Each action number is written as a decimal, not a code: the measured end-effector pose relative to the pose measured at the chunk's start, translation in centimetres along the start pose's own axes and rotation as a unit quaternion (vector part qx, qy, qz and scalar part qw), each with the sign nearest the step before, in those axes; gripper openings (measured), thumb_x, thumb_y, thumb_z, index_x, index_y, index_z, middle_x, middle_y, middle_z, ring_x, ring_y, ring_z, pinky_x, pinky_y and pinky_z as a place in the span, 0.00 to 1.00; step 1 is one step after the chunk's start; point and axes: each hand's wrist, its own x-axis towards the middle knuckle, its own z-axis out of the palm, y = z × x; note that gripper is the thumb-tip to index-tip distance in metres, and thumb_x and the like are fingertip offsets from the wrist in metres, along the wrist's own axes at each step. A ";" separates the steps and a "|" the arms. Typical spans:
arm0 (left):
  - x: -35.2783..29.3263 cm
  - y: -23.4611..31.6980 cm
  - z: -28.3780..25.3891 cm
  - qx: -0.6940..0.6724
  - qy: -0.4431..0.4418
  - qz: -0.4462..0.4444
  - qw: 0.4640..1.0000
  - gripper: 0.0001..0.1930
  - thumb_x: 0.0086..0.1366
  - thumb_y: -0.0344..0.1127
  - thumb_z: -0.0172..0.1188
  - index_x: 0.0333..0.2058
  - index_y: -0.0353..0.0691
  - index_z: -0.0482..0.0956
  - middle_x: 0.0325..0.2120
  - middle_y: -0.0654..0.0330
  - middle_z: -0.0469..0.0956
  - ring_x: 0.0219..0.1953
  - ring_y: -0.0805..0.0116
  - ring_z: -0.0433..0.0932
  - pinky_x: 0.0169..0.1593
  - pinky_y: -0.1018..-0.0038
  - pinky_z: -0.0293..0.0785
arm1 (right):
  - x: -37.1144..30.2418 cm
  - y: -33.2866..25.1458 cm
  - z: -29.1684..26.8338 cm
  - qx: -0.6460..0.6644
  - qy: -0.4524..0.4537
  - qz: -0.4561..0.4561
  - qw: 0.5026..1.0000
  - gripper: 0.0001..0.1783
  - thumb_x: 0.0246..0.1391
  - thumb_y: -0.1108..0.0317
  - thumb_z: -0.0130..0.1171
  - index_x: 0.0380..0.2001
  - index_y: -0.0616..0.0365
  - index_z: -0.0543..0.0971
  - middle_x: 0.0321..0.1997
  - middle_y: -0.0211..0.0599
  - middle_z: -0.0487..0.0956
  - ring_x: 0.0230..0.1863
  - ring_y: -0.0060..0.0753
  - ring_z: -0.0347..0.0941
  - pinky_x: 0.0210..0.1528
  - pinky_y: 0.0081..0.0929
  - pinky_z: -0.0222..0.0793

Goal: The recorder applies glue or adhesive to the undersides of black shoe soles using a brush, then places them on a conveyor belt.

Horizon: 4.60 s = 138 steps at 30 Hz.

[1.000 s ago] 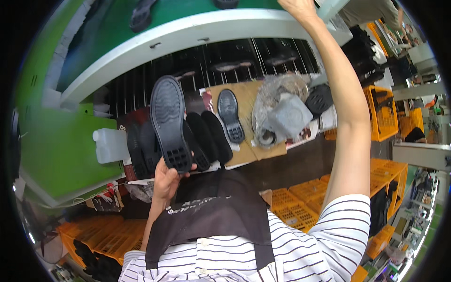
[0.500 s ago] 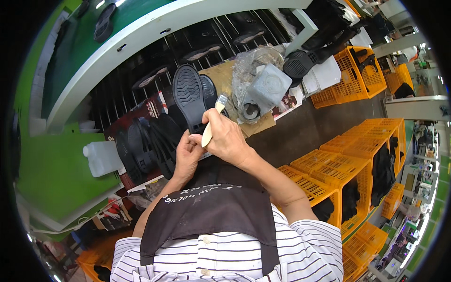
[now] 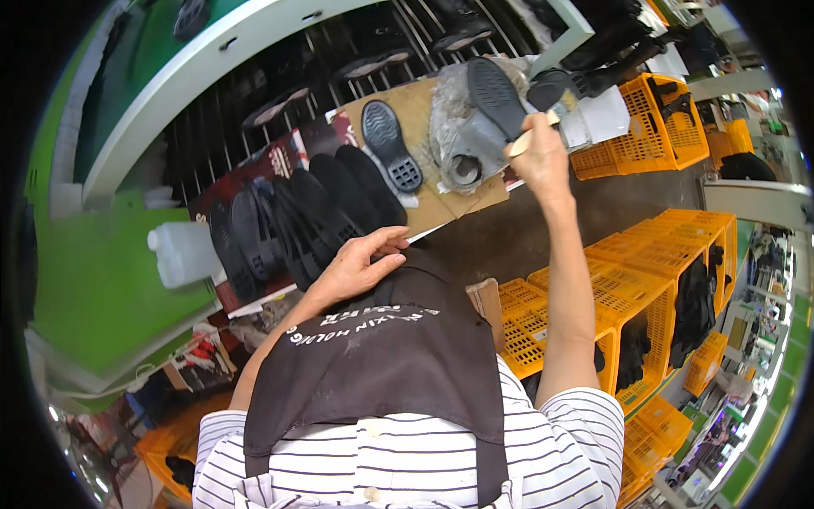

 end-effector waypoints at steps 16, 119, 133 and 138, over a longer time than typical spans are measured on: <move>4.2 -2.8 -0.9 0.325 0.088 0.074 0.939 0.24 0.55 0.38 0.64 0.50 0.37 0.73 0.43 0.51 0.75 0.47 0.56 0.73 0.48 0.64 0.70 | -1.4 -3.1 -1.5 0.084 0.093 -0.089 0.988 0.18 0.49 0.70 0.66 0.41 0.61 0.70 0.51 0.56 0.75 0.46 0.57 0.73 0.48 0.40 0.69; 5.3 4.4 -0.8 -0.168 0.097 0.280 0.940 0.34 0.56 0.33 0.66 0.58 0.35 0.59 0.53 0.53 0.68 0.56 0.70 0.68 0.61 0.69 0.63 | -8.3 -21.3 -2.0 0.607 -0.014 0.026 0.794 0.07 0.59 0.74 0.56 0.38 0.69 0.76 0.29 0.43 0.80 0.27 0.25 0.78 0.31 0.20 0.77; 1.4 3.1 -4.9 -0.190 -0.184 0.033 0.964 0.38 0.61 0.41 0.63 0.63 0.31 0.55 0.56 0.54 0.66 0.60 0.65 0.63 0.62 0.69 0.59 | -4.6 -15.4 -1.1 0.635 -0.108 0.077 0.761 0.10 0.58 0.73 0.58 0.40 0.68 0.76 0.32 0.41 0.80 0.31 0.25 0.79 0.33 0.20 0.79; 0.5 3.0 -5.3 -0.360 -0.152 -0.005 0.921 0.38 0.65 0.53 0.56 0.62 0.32 0.54 0.54 0.54 0.67 0.57 0.67 0.67 0.59 0.69 0.64 | -3.8 -14.8 -1.1 0.632 -0.111 0.098 0.761 0.10 0.58 0.71 0.59 0.40 0.67 0.78 0.30 0.39 0.81 0.28 0.22 0.79 0.32 0.17 0.77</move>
